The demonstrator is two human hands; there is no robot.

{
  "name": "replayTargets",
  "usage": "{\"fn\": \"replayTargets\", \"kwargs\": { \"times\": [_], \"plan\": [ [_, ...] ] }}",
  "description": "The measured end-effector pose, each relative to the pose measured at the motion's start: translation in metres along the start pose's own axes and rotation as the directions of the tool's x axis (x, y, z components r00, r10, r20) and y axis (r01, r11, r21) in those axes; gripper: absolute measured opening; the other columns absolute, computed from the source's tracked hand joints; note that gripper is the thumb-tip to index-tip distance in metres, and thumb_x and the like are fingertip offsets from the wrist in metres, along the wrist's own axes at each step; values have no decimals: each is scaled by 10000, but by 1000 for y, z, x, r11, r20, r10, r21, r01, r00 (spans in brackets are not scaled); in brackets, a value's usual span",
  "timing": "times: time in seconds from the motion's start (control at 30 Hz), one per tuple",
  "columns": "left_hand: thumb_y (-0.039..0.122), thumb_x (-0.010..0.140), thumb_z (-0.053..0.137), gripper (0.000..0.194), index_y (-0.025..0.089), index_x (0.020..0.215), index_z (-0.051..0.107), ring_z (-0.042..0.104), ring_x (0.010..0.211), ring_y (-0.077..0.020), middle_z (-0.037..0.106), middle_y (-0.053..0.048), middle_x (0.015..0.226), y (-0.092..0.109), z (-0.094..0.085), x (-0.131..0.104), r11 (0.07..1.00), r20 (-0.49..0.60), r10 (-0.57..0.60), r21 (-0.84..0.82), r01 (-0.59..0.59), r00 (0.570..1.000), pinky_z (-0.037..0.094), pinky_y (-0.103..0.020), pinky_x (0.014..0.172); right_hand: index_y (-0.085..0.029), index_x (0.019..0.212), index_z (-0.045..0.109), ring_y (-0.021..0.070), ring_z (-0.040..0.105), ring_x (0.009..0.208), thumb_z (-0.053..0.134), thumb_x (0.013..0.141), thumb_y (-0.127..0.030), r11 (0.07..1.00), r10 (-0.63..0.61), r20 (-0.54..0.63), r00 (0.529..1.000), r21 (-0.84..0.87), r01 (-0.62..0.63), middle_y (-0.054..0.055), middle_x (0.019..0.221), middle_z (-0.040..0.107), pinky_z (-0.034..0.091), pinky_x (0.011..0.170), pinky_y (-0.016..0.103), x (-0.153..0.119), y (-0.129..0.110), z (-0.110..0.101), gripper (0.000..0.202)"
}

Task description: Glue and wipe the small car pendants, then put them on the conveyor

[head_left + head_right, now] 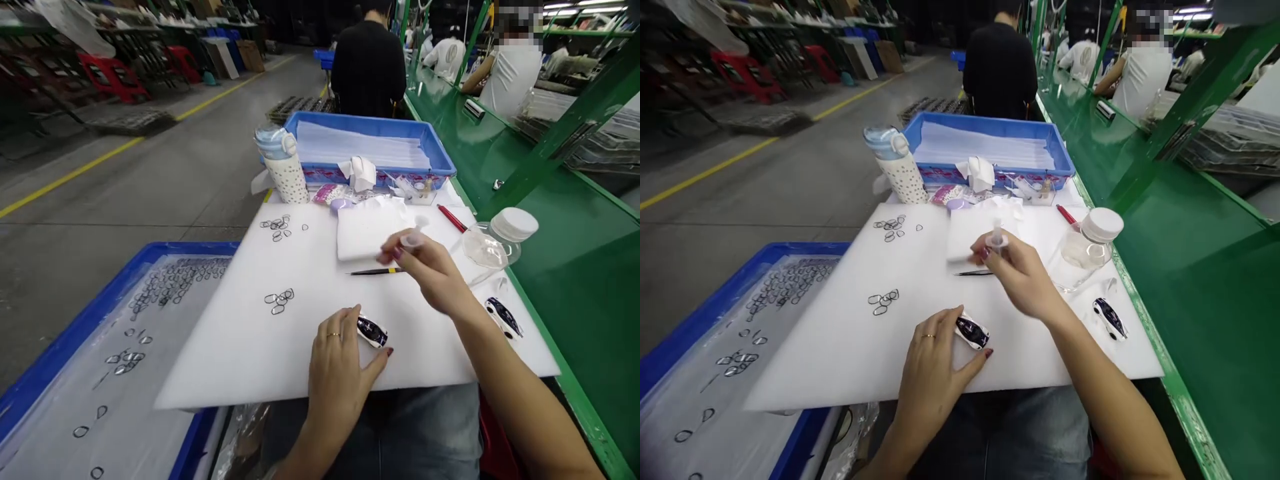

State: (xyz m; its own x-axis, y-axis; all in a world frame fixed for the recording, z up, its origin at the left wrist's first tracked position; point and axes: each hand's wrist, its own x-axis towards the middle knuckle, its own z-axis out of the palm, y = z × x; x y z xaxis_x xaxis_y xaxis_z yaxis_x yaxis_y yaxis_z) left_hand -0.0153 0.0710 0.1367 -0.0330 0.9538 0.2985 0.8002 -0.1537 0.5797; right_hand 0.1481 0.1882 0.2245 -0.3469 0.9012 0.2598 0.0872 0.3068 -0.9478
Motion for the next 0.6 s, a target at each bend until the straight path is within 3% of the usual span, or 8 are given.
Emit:
{"fn": "replayTargets", "kwargs": {
  "times": [0.07, 0.17, 0.27, 0.37, 0.5, 0.6],
  "plan": [
    [296, 773, 762, 551, 205, 1278, 561, 617, 1103, -353, 672, -142, 1183, 3, 3, 1, 996, -22, 73, -40, -74, 997, 539, -491, 926, -249, 990, 643, 161, 536, 777, 620, 927, -412, 988, 0, -100, 995, 157, 16, 15, 887, 585, 439, 728, 314, -29, 1, 4, 177],
    [180, 696, 754, 553, 193, 1225, 593, 643, 1092, -330, 708, -128, 1195, 8, -1, 10, 966, 22, 191, -179, -185, 981, 575, -451, 914, -228, 805, 619, 150, 412, 662, 658, 864, -469, 968, 75, -229, 970, 251, -15, -1, 755, 469, 354, 615, 301, -60, 10, 9, 251],
    [154, 615, 754, 551, 160, 1156, 651, 672, 1072, -317, 730, -131, 1191, 16, -7, 19, 906, 125, 278, -363, -217, 953, 597, -449, 913, -220, 673, 558, 166, 386, 625, 600, 832, -610, 950, 72, -236, 969, 314, 5, 4, 673, 418, 326, 592, 319, -71, 16, 9, 423],
    [155, 596, 730, 506, 167, 1101, 698, 705, 1033, -302, 750, -119, 1160, 20, -11, 22, 866, 172, 253, -479, -144, 952, 613, -458, 888, -233, 708, 592, 170, 380, 610, 585, 813, -693, 962, 24, -241, 970, 271, 43, 3, 657, 431, 317, 603, 329, -73, 17, 6, 472],
    [137, 596, 698, 486, 170, 1080, 730, 735, 977, -288, 770, -112, 1115, 18, -12, 21, 848, 145, 220, -518, -116, 965, 628, -442, 847, -247, 740, 604, 196, 415, 640, 501, 805, -801, 961, 106, -163, 981, 271, -59, 22, 697, 464, 338, 620, 352, -80, 10, 5, 568],
    [146, 608, 706, 452, 182, 1057, 742, 742, 950, -276, 782, -94, 1082, 18, -12, 20, 844, 141, 211, -526, -108, 967, 632, -424, 827, -264, 672, 479, 195, 319, 567, 379, 799, -867, 894, 47, -313, 949, 437, 100, 0, 597, 328, 342, 596, 375, -89, -7, 15, 625]
  ]
}}
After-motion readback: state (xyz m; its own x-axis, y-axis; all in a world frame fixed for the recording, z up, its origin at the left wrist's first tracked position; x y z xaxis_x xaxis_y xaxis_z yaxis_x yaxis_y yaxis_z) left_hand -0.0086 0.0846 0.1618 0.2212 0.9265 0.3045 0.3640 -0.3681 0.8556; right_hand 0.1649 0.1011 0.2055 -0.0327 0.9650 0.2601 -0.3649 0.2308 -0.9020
